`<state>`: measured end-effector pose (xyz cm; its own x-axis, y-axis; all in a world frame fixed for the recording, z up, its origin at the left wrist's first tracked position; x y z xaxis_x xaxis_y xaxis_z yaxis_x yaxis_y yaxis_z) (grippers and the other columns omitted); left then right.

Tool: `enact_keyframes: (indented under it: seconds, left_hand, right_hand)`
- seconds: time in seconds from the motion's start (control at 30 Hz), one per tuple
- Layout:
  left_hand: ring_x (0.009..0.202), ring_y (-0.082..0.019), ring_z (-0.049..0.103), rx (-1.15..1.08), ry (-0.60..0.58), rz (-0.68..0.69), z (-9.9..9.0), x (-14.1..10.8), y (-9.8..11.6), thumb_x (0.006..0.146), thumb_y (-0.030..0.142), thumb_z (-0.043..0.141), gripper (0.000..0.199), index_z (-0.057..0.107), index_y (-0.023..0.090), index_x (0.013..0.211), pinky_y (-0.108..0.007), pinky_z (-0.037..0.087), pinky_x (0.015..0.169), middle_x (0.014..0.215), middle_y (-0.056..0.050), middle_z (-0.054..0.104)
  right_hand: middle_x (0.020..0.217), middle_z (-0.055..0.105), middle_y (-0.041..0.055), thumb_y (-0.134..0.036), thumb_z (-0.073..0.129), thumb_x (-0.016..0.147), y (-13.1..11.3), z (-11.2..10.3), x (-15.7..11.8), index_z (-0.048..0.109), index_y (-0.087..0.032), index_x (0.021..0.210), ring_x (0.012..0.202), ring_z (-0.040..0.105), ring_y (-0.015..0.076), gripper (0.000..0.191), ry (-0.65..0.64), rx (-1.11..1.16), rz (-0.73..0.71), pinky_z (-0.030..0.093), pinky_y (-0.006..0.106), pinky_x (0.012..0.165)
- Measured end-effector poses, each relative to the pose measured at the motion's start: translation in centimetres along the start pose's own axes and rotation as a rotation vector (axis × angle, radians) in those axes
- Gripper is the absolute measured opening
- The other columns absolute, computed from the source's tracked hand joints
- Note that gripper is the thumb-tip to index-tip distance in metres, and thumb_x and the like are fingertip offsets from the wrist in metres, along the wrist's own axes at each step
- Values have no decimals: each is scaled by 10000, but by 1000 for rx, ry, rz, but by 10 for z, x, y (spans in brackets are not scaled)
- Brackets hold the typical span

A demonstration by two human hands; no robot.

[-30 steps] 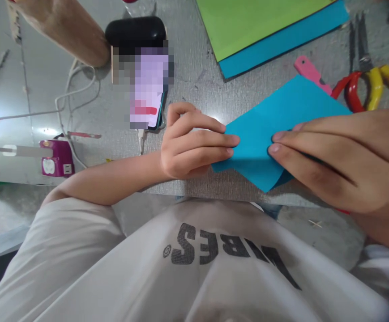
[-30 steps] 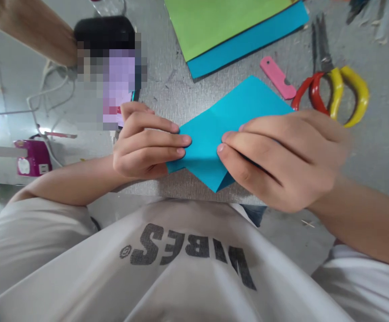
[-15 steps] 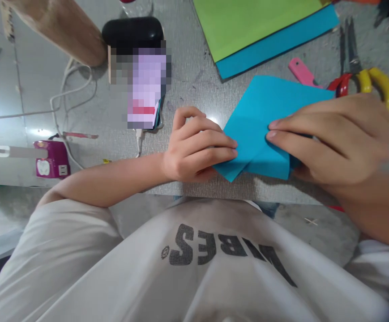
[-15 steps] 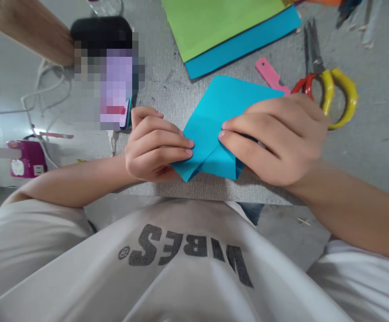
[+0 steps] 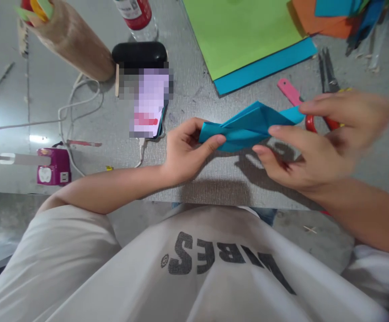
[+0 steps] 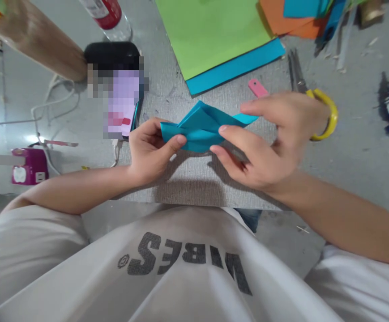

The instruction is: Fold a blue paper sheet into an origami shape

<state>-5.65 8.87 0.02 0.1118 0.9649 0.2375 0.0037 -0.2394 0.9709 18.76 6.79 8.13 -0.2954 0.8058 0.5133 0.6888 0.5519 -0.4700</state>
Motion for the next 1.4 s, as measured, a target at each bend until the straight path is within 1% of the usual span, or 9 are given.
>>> enact_keyframes:
  seconds: [0.2,0.33,0.43,0.5,0.63,0.87,1.07,1.27,1.4]
  left_hand:
    - [725,-154,759,-49,-43,-52,7,-4,-4,897,928,1070,755,759,244,979,-307,635,641,808,16,753]
    - [674,-149,742,-75,-64,-84,10,-5,-6,883,904,1095,745,761,245,980,-305,622,590,813,16,763]
    - [678,-146,745,-78,-74,-90,10,-4,-7,878,885,1108,734,785,235,980,-298,628,593,823,12,776]
    - [697,-147,756,-78,-77,-82,11,-3,-8,906,859,1103,703,808,226,989,-293,633,607,839,4,791]
    - [728,-155,772,-93,-111,-82,14,-4,-14,988,788,1071,610,860,222,1072,-294,641,631,865,-5,815]
    - [854,-206,828,-61,-169,-63,17,-7,-16,964,775,1092,595,920,247,1177,-341,691,725,996,-43,897]
    - [832,-215,805,30,-198,-20,18,-9,-10,1041,639,1043,422,941,258,1188,-363,673,720,990,-45,907]
    - [768,-176,758,52,-201,32,19,-8,-4,1052,556,1016,358,915,232,1167,-318,605,670,933,-26,877]
    - [746,-174,754,28,-207,5,20,-7,-7,1028,599,1038,416,891,230,1151,-310,601,652,903,-14,850]
  right_hand:
    - [1449,881,110,-666,844,1161,-9,13,-4,874,-366,1167,1414,834,484,301,55,-57,5,733,703,1067]
    - [1432,920,125,-581,754,1180,-11,2,-18,850,-342,1127,1330,878,489,262,298,-59,-174,657,791,1156]
    - [1421,938,124,-528,723,1198,-1,8,-19,823,-347,1104,1332,885,491,226,215,-26,-103,611,826,1205]
    - [1332,947,107,-506,720,1209,4,13,-19,809,-352,1089,1215,894,451,214,143,-12,-33,575,834,1248]
    - [1232,930,83,-555,765,1183,4,15,-19,846,-359,1162,1041,873,386,213,152,29,-59,543,807,1270]
    - [1249,935,104,-642,782,1115,4,3,-17,845,-316,1230,1127,905,388,351,423,38,-191,692,657,1079]
    - [1304,970,110,-463,857,1099,-1,3,-7,798,-325,1074,1168,943,397,152,266,159,-139,725,657,1089]
    - [982,953,18,-454,841,1106,-4,3,-2,766,-323,945,869,917,315,220,272,168,-80,702,586,896]
    - [1016,954,53,-505,807,1157,1,8,-3,781,-371,958,897,895,349,241,146,57,-10,727,636,875]
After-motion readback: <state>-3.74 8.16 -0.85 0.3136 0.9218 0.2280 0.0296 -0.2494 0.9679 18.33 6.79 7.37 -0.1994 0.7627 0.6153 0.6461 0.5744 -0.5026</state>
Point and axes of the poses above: each hand's wrist, its own x-axis towards the middle knuckle, its own z-axis out of the palm, y = z × x, the point moved 9 cm from there along x, towards the middle knuckle
